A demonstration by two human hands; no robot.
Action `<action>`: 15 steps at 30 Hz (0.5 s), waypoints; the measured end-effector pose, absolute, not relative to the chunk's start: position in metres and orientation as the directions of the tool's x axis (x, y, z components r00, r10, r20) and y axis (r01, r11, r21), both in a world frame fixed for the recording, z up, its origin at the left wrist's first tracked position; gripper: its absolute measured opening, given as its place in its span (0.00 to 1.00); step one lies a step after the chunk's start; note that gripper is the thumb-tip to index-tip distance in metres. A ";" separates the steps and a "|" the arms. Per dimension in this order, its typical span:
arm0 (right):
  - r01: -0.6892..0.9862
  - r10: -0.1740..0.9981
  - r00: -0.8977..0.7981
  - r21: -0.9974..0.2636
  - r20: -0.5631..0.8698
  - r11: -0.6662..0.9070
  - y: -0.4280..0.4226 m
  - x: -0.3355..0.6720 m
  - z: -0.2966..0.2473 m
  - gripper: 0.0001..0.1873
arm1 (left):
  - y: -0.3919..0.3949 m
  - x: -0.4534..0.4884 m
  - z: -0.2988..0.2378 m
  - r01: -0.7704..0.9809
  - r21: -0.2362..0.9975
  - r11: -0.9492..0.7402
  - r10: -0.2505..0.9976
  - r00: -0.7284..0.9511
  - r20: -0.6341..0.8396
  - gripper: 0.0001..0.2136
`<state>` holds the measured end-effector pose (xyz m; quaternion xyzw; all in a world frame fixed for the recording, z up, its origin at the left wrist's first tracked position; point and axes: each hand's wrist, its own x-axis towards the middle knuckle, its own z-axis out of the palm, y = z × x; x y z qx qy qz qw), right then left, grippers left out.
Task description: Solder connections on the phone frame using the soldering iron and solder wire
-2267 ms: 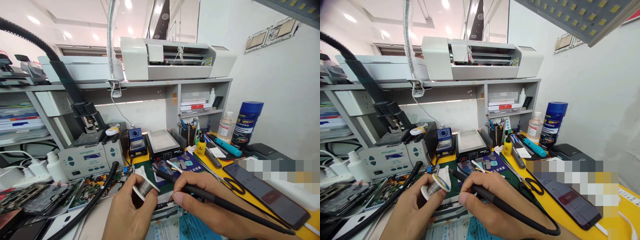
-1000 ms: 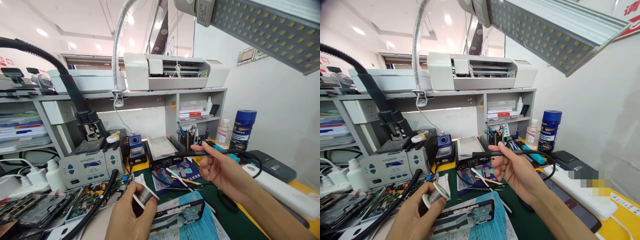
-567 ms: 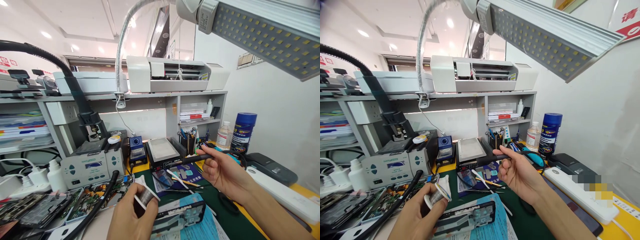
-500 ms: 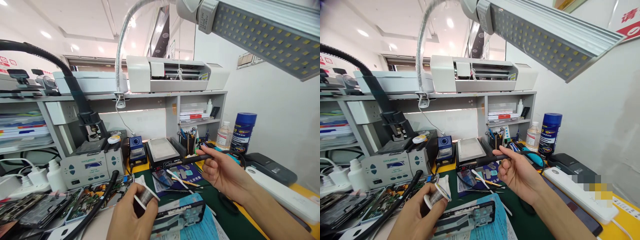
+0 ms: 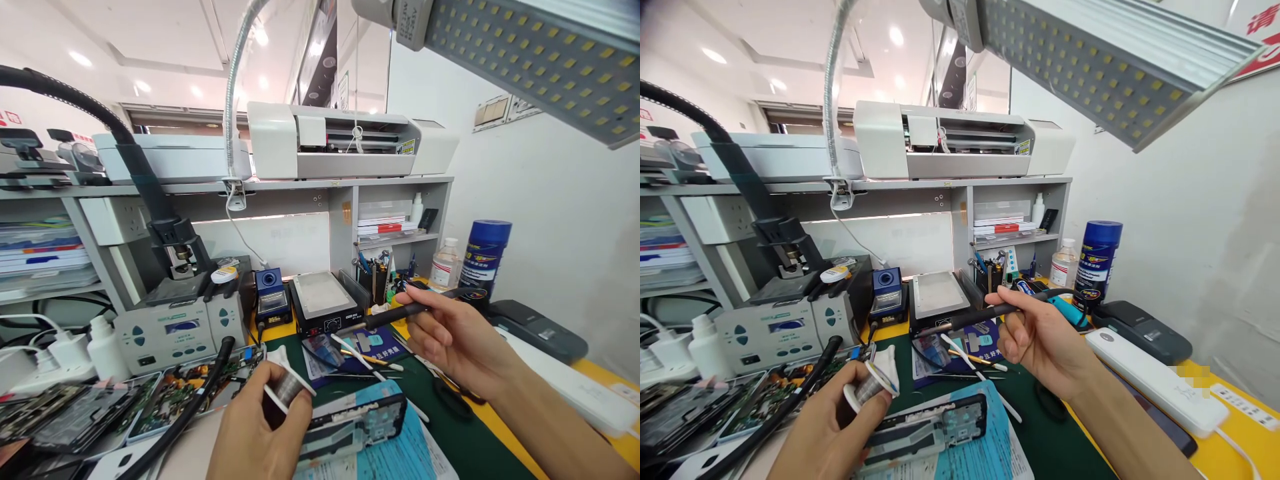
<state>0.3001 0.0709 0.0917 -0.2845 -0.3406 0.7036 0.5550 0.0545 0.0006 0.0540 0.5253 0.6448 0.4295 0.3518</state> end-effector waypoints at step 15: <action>-0.359 0.928 -0.314 -0.930 0.200 0.080 0.065 0.308 0.088 0.11 | 0.000 0.055 0.053 0.365 0.929 0.067 0.975 -0.220 0.016 0.12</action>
